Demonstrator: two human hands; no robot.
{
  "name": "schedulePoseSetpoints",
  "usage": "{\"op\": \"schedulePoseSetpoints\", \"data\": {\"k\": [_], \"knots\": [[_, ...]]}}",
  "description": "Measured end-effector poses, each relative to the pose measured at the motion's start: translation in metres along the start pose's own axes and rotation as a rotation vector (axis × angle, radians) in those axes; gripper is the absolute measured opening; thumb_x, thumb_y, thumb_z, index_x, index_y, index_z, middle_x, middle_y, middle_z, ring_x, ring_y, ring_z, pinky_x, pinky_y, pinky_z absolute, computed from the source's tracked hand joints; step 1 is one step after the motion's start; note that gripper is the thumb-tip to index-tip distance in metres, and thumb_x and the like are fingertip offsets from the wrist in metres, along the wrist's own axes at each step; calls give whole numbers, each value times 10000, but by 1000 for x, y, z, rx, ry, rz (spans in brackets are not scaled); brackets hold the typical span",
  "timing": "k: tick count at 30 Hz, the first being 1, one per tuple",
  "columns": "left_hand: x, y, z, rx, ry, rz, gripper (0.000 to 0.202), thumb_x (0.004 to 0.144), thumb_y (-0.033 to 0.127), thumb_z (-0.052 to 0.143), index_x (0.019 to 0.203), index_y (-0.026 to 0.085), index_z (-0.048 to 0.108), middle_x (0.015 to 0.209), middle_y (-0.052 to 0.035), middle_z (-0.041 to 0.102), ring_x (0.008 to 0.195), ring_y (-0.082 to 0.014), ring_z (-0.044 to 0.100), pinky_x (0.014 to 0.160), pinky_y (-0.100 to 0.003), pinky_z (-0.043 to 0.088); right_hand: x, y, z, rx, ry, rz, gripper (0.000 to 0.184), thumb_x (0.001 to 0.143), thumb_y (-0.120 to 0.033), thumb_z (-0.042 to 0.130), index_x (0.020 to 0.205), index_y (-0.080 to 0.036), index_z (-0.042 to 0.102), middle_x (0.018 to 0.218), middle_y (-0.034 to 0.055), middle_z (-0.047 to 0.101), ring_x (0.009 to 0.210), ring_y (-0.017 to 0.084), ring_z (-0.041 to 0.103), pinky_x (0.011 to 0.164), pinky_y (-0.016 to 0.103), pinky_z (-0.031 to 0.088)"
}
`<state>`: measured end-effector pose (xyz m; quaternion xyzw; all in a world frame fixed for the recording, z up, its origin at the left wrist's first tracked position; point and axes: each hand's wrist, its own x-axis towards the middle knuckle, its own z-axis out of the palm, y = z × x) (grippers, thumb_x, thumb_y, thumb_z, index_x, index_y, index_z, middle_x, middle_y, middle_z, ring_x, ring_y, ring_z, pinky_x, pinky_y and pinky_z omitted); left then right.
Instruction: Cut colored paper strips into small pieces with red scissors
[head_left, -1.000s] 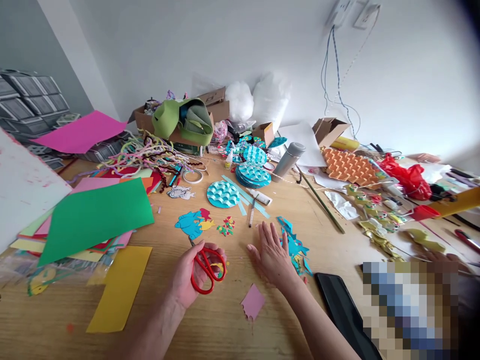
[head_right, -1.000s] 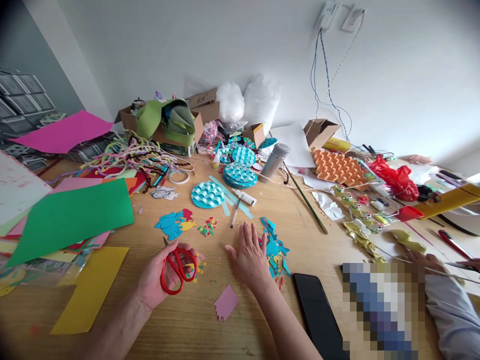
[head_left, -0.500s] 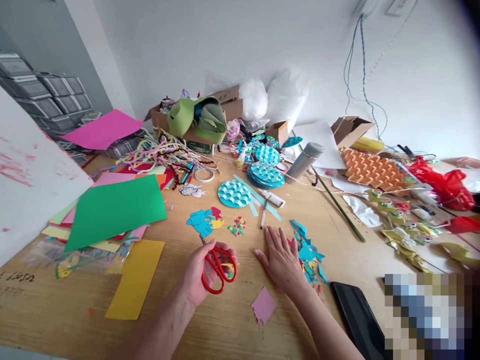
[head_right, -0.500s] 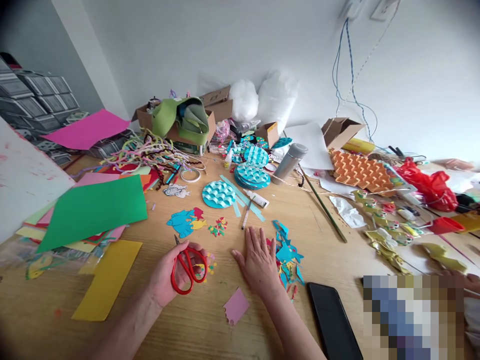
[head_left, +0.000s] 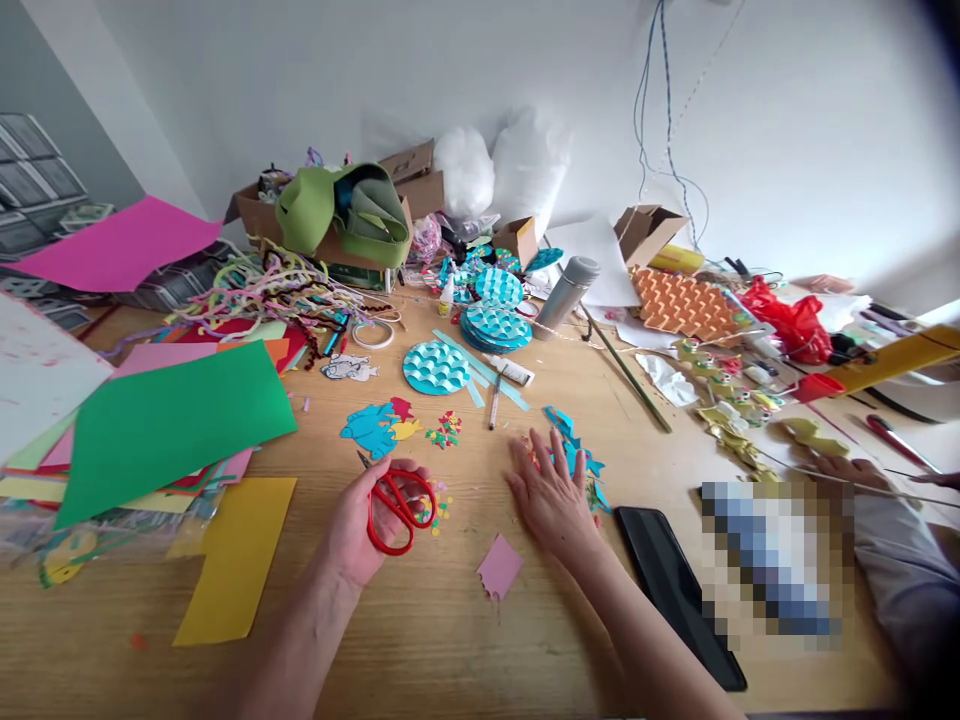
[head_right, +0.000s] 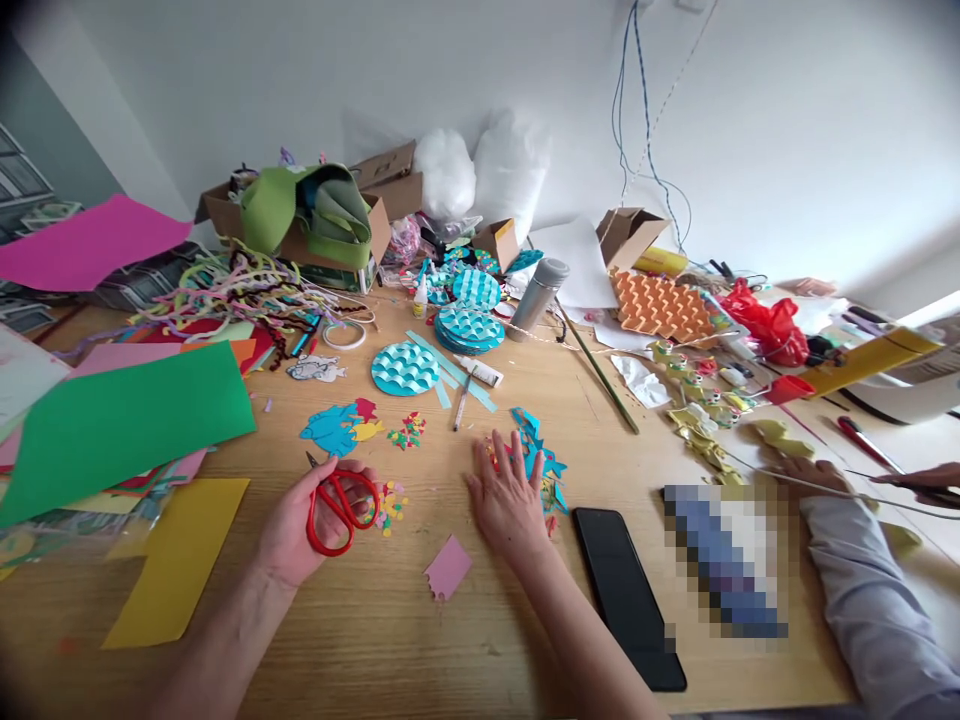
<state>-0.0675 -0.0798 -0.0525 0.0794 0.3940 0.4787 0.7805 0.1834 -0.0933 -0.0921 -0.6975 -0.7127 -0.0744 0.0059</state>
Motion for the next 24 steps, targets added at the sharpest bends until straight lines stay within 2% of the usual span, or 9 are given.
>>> {"op": "schedulePoseSetpoints", "data": {"k": [3,6,8,13,18,22,24], "knots": [[1,2,-3,-10,5,6,236,869,215,494,815,80,680,861,-150,711,751,-207,676,622,-299,534,-4,-3,-6,-21,56,5,500,947,-388,392,1399,-174,418,1510,121,316,1428,328,88,1105,601,48],[1,2,-4,-11,2,11,233,871,219,498,824,82,680,865,-149,712,770,-209,676,628,-301,538,-7,-12,-9,19,65,-133,654,894,-543,434,1444,-205,337,1527,99,281,1427,337,86,1110,597,35],[1,3,-4,-13,13,17,237,873,218,496,820,80,681,861,-150,712,755,-203,675,621,-298,538,-6,-17,-9,41,58,-170,722,864,-603,442,1453,-203,319,1525,93,288,1425,343,89,1112,596,28],[2,4,-3,-30,22,13,242,873,210,489,816,76,683,854,-156,712,727,-196,674,597,-287,535,3,-28,-7,42,111,-21,640,921,-486,409,1441,-119,334,1504,150,316,1423,344,98,1105,604,15],[2,2,-5,-20,24,6,225,868,220,508,829,84,684,870,-154,713,762,-203,677,625,-291,542,7,-41,-3,88,118,-123,713,890,-571,408,1456,-149,306,1515,95,308,1426,332,84,1118,587,8],[0,2,-3,-29,38,8,247,879,217,485,818,83,683,857,-154,712,735,-197,675,611,-290,539,14,-24,2,2,138,40,544,938,-379,413,1401,-94,398,1482,130,365,1414,345,124,1111,593,-1],[-1,2,-2,-25,37,3,250,880,214,482,811,81,682,852,-157,711,755,-205,677,620,-290,537,21,-13,3,-24,147,79,474,947,-328,405,1368,-115,448,1485,139,358,1414,349,122,1100,605,17]]}}
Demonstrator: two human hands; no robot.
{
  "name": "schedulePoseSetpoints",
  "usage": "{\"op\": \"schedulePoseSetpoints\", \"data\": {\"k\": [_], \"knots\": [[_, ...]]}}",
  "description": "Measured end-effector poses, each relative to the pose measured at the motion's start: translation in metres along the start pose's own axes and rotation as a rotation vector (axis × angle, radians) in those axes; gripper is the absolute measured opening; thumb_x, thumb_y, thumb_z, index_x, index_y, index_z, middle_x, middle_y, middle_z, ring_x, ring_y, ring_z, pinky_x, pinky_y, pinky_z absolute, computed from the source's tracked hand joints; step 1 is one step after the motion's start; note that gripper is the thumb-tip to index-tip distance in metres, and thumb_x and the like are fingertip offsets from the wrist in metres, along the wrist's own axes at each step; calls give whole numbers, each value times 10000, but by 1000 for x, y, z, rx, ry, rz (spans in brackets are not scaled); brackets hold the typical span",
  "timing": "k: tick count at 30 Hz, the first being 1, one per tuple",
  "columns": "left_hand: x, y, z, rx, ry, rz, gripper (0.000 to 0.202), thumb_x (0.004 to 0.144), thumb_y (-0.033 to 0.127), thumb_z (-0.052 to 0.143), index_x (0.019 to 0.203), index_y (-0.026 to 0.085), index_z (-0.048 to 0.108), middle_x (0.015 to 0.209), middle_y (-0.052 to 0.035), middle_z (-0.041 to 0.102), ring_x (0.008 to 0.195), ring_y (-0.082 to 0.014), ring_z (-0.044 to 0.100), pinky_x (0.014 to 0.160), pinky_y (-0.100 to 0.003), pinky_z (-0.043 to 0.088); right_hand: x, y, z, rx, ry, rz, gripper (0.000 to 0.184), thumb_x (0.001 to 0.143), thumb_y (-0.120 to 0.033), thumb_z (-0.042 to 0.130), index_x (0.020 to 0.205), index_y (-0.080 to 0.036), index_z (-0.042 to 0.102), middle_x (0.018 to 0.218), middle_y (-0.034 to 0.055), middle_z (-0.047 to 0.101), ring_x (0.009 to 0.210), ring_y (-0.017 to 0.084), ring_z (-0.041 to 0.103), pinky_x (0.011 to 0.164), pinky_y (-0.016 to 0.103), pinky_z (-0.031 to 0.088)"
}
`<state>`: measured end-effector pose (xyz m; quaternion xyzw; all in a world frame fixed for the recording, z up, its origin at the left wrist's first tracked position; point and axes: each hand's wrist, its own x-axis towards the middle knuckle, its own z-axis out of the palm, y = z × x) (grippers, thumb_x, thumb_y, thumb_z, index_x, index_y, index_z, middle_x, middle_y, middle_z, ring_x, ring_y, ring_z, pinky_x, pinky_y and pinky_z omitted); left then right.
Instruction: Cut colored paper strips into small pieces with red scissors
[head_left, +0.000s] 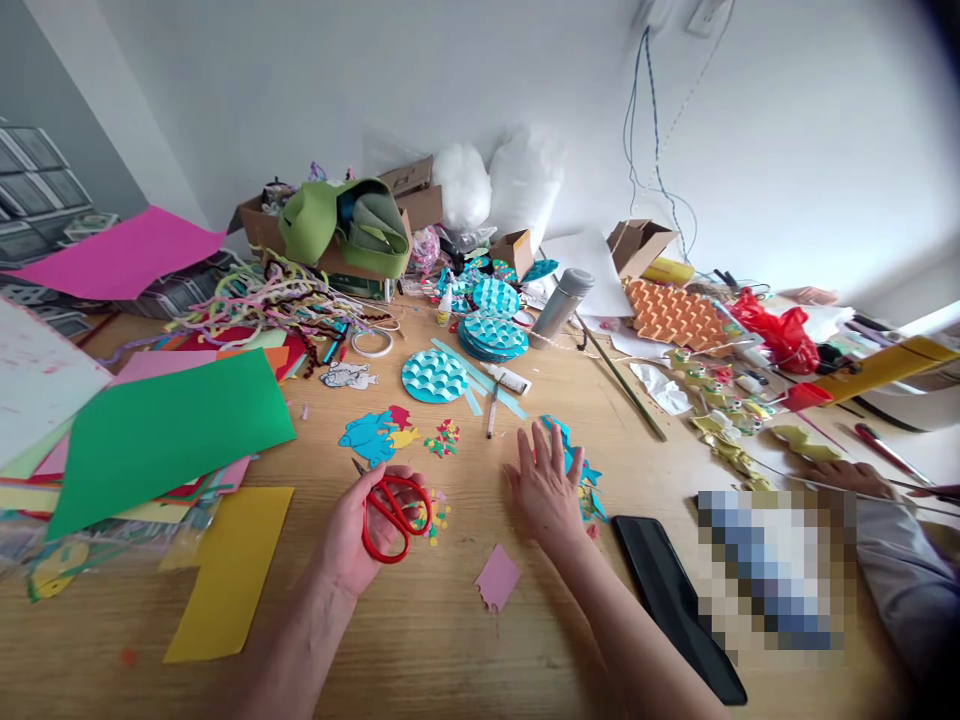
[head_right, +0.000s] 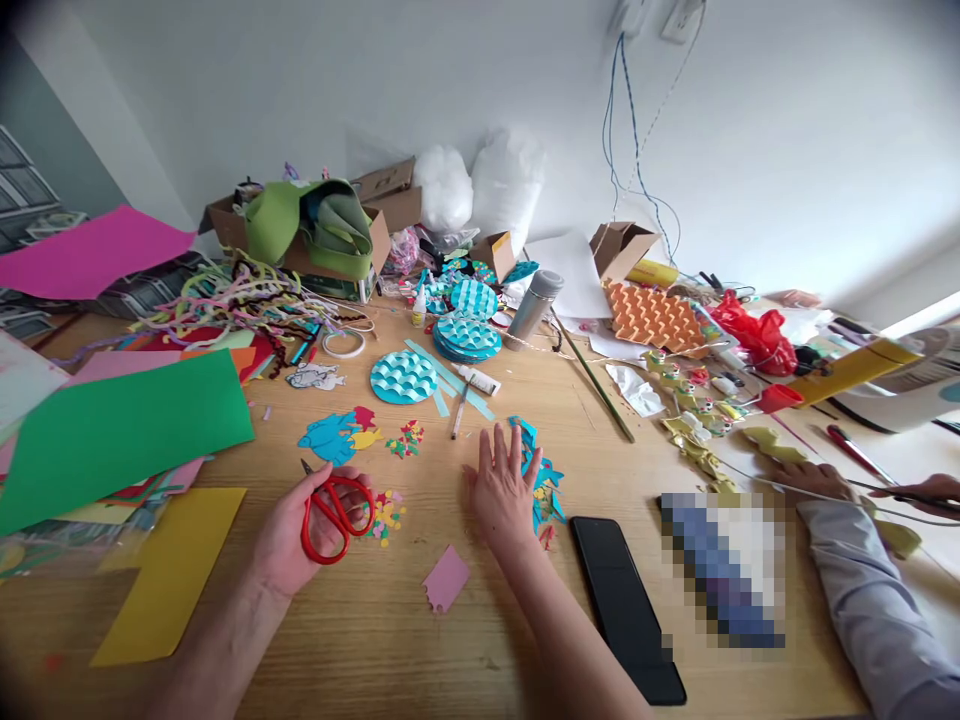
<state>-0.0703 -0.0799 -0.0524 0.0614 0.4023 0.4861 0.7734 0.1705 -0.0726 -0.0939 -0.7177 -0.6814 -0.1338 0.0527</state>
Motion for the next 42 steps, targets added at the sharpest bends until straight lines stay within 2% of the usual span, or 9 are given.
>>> {"op": "schedulePoseSetpoints", "data": {"k": [3,5,10,15,19,27,36,42], "knots": [[0,-1,0,17,-18,-6,243,875,215,493,807,78,682,855,-160,708,788,-220,678,626,-286,532,9,5,3,13,-6,-47,424,956,-345,391,1352,-218,473,1499,83,346,1416,337,126,1093,612,34],[1,-1,-1,20,-32,2,240,873,217,497,808,79,683,863,-156,707,780,-218,676,620,-286,529,12,4,4,31,-33,-86,424,955,-387,386,1343,-245,480,1491,57,367,1413,332,138,1095,610,35],[2,-1,-1,9,-47,11,237,872,214,497,803,82,681,857,-145,707,770,-214,675,620,-287,528,10,2,6,24,-41,-34,452,951,-424,376,1308,-187,519,1465,95,402,1410,338,140,1102,596,33],[2,-2,0,20,-33,-6,247,876,211,481,806,76,676,852,-157,706,767,-209,674,615,-279,527,11,1,5,55,-40,-93,485,947,-494,344,1333,-237,489,1479,65,384,1410,328,150,1103,592,49],[2,-2,-1,13,-38,11,243,876,218,487,808,78,674,855,-147,706,759,-209,675,613,-285,529,17,3,8,36,-30,-61,521,937,-526,350,1300,-194,523,1458,111,407,1395,354,179,1091,609,54],[0,-2,1,26,-18,-8,239,879,215,485,821,75,670,851,-154,711,756,-209,686,605,-272,527,23,-8,8,64,-7,-110,566,918,-590,321,1290,-214,523,1461,100,404,1400,357,167,1086,619,70],[1,-1,1,17,-40,-1,247,878,209,481,808,76,676,848,-152,712,746,-206,683,611,-276,527,17,3,8,6,23,-100,577,907,-583,373,1257,-167,566,1443,134,424,1390,372,186,1093,612,41],[1,-2,0,23,-42,-2,254,878,202,475,789,76,677,828,-152,710,723,-197,676,592,-271,523,12,5,5,42,-4,-155,519,924,-546,371,1315,-239,521,1447,87,431,1398,351,181,1094,612,64]]}}
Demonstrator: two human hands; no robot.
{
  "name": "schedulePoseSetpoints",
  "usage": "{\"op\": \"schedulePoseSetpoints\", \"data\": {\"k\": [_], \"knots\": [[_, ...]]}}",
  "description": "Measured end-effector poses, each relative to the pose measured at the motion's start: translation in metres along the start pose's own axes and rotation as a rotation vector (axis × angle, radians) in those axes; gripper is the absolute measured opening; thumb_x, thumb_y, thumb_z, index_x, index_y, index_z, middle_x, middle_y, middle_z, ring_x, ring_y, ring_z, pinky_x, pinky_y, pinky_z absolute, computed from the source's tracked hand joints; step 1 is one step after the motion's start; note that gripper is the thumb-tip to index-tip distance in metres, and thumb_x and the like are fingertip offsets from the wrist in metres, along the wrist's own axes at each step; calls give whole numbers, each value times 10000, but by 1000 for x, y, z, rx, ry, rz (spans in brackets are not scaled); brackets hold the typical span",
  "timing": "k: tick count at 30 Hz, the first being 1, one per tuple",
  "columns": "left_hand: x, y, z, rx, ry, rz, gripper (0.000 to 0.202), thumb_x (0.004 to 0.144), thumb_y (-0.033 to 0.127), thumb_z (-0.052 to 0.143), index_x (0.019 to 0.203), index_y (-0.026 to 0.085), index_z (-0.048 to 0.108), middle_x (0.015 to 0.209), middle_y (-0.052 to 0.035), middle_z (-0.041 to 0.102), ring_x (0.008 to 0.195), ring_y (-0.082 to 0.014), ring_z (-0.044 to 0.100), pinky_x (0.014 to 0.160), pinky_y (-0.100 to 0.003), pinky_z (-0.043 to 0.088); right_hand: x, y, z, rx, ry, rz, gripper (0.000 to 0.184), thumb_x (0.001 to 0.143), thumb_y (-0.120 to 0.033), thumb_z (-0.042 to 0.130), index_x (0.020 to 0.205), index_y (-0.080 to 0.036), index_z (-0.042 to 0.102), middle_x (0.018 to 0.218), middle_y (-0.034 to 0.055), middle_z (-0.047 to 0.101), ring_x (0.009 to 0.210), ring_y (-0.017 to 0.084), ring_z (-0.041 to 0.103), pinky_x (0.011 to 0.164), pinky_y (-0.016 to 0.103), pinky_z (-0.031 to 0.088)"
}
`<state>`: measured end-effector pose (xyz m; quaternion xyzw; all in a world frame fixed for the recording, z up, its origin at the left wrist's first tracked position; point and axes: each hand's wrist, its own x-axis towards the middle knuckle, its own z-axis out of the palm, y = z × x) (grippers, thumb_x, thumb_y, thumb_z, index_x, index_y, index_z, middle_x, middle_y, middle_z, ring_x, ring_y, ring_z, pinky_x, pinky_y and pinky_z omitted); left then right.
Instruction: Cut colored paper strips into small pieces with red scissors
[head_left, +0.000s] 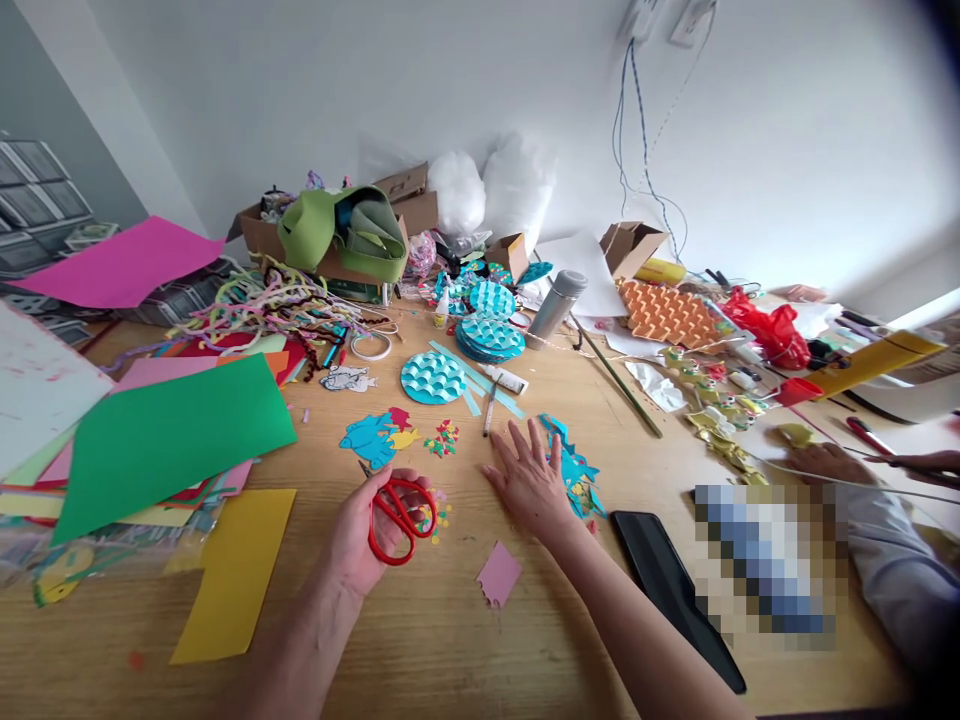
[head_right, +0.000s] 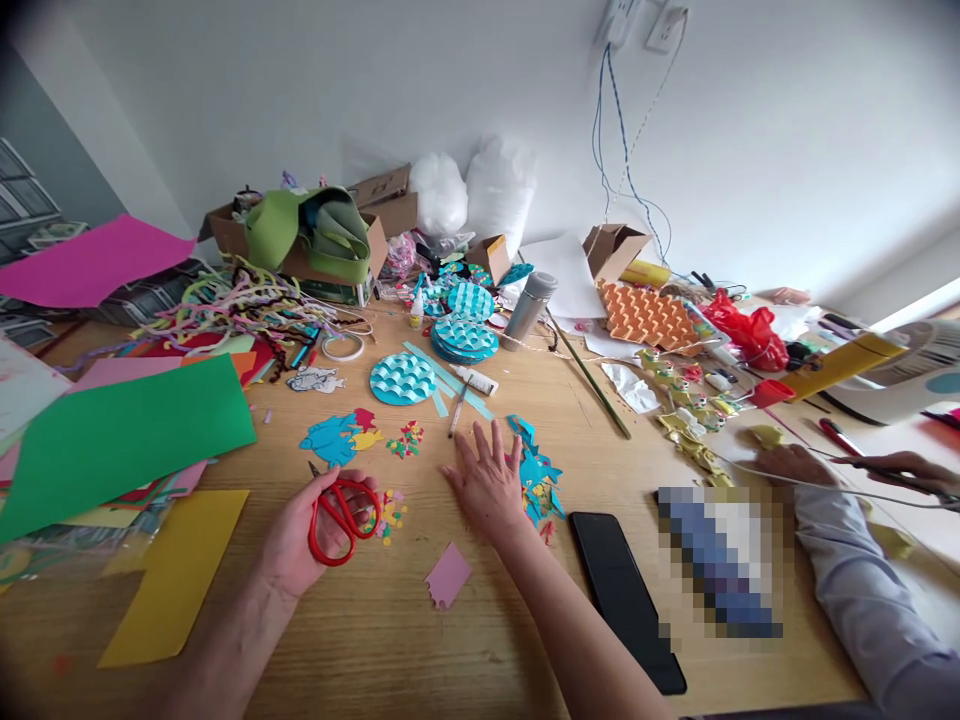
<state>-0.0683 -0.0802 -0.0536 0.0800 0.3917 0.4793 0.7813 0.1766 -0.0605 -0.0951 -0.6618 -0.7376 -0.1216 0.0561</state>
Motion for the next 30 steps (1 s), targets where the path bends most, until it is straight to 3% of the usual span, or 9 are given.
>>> {"op": "schedulePoseSetpoints", "data": {"k": [4,9,12,16,21,22,25,27,30], "knots": [[1,0,-1,0,6,1,257,878,207,473,797,78,681,840,-150,712,729,-196,675,607,-281,528,-17,5,-11,-25,21,91,462,953,-428,377,1342,-205,488,1459,118,403,1408,343,156,1086,621,82],[1,-2,-1,24,-5,-19,245,874,209,483,807,84,684,856,-151,715,773,-210,683,613,-281,534,-41,1,-20,22,4,-55,534,925,-475,415,1401,-232,405,1489,89,361,1425,318,99,1112,591,47],[2,-2,-3,38,-19,-18,246,873,210,482,813,81,683,861,-155,715,773,-214,682,608,-283,533,-35,5,-17,22,5,-7,567,901,-535,432,1362,-206,457,1468,112,391,1417,339,117,1105,605,40],[4,-2,-4,30,-20,-9,245,872,207,479,810,81,681,848,-148,714,730,-199,678,614,-293,534,-23,14,-13,-38,42,114,537,929,-448,432,1365,-135,442,1480,165,354,1413,353,124,1085,633,47],[3,-5,-2,3,-22,-7,230,864,222,503,799,80,672,823,-144,712,737,-204,682,597,-276,516,-29,8,-8,-11,10,-73,555,898,-498,474,1367,-203,442,1457,105,411,1412,340,135,1104,604,69],[3,-6,-1,-6,-35,-10,235,865,227,501,800,79,671,823,-144,712,733,-206,682,595,-278,512,-30,8,-8,-21,16,-57,533,899,-486,482,1341,-187,470,1446,124,421,1404,357,152,1092,625,75],[3,-9,0,-43,-44,-35,238,859,238,504,780,82,666,816,-138,711,715,-199,679,590,-269,495,-28,9,-12,-35,110,56,470,950,-389,412,1305,-89,481,1425,210,405,1386,396,177,1051,675,114],[3,-11,1,-44,-68,-26,258,856,270,506,779,84,667,819,-137,711,726,-212,679,612,-281,492,-24,3,-24,41,202,19,509,956,-431,368,1301,-72,471,1394,229,423,1369,409,208,1038,676,158],[5,-16,3,-31,-96,-4,277,844,294,521,822,70,682,841,-156,710,784,-222,671,717,-305,491,-26,-24,-48,336,248,-174,609,893,-545,449,1302,-94,462,1205,193,557,1163,330,484,962,491,407]]}}
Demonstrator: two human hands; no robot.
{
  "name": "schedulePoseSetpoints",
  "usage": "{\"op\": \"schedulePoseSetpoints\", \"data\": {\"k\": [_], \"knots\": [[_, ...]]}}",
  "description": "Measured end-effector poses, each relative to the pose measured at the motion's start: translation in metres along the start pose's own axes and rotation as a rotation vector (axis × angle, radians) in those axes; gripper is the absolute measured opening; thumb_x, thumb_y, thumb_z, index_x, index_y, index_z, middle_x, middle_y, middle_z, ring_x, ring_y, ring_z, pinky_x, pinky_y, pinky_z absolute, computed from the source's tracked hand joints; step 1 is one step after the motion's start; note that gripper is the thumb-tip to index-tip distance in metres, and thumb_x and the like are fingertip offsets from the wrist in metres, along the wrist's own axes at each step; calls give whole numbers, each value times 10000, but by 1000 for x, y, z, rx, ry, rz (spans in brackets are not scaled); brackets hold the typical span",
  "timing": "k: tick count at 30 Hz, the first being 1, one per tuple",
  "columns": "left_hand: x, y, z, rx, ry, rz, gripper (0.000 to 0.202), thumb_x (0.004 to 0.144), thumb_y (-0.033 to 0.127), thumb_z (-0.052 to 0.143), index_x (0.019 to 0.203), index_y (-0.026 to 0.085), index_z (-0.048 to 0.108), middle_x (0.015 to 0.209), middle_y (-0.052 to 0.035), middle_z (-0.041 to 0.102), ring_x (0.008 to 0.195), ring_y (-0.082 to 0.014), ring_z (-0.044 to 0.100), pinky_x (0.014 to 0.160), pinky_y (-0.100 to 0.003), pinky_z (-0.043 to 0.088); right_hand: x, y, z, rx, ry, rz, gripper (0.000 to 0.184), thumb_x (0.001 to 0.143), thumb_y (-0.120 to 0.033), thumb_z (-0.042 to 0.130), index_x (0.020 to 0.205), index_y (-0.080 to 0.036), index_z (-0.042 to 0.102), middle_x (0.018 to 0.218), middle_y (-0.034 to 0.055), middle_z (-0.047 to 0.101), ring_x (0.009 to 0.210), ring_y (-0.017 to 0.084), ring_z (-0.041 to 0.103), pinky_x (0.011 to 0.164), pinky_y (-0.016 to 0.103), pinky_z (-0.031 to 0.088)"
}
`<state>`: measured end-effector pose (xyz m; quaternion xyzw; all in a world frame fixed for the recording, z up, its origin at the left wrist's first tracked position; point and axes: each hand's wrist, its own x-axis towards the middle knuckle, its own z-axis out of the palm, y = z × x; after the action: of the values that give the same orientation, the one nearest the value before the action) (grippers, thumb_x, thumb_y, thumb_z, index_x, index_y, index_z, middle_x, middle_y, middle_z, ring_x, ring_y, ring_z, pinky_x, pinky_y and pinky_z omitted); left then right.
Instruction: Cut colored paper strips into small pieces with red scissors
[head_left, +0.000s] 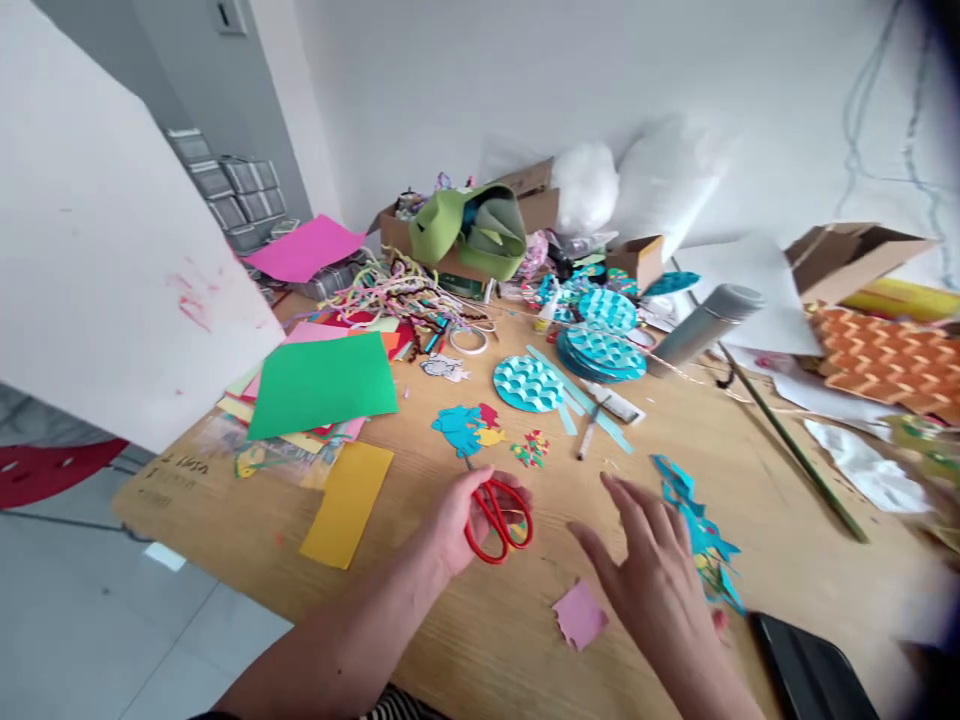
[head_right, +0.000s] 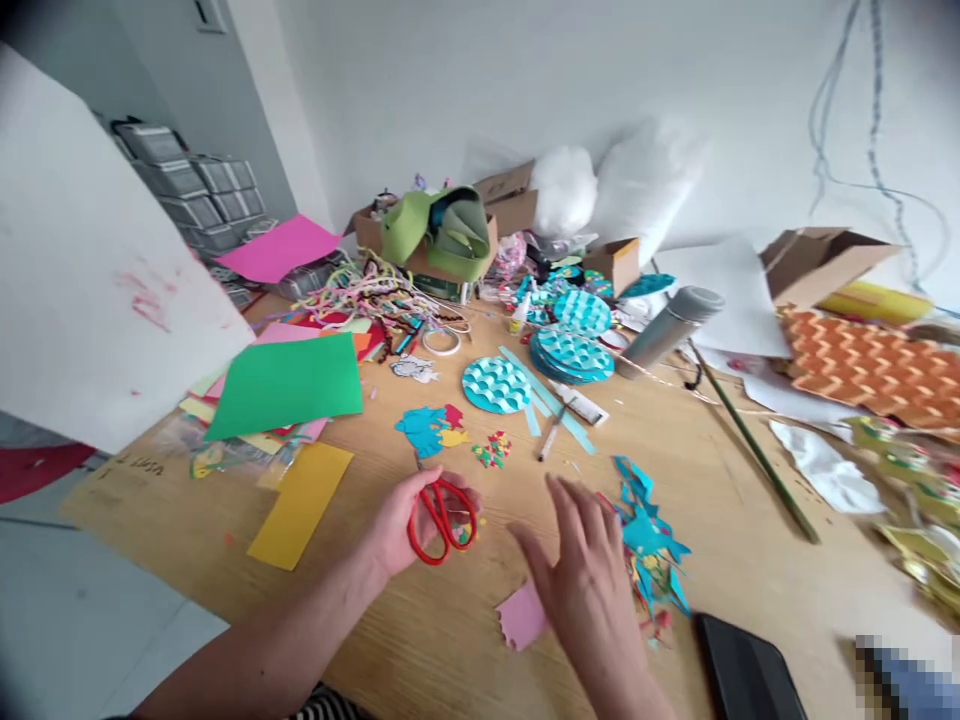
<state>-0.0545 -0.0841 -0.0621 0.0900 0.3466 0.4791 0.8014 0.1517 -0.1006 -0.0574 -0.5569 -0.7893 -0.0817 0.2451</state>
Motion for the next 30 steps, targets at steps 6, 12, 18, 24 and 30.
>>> {"op": "schedulePoseSetpoints", "data": {"k": [6,12,18,24,30], "knots": [[-3,-15,5,-13,24,40,327,820,335,566,982,84,698,1067,-164,675,984,-211,613,850,-291,450,-9,-63,8,333,-124,-38,254,921,-391,491,1014,-189,614,894,77,627,819,210,605,710,325,500],[-14,-19,9,59,-18,55,402,745,420,634,1006,119,688,1136,-181,644,1085,-285,568,850,-376,447,-15,-74,23,410,-223,117,209,924,-356,459,952,-198,594,757,17,584,564,142,567,516,253,456],[-22,-18,11,183,-87,69,573,757,422,670,1259,175,545,1348,-149,508,1280,-244,429,1047,-342,317,-18,-78,7,532,-241,311,213,928,-363,445,841,-203,555,707,9,589,531,127,564,495,229,445],[-36,-13,-17,448,19,200,459,834,455,564,1193,170,571,1023,-119,664,895,-222,615,815,-337,459,-40,-24,-11,176,-261,536,306,874,-453,466,739,-204,580,667,24,613,513,162,572,494,268,424],[-48,-4,-48,779,134,503,214,797,309,640,979,202,672,883,-79,651,848,-206,581,815,-287,445,-42,12,0,-80,-387,509,269,868,-357,439,711,-208,598,753,51,646,690,228,636,591,314,420]]}}
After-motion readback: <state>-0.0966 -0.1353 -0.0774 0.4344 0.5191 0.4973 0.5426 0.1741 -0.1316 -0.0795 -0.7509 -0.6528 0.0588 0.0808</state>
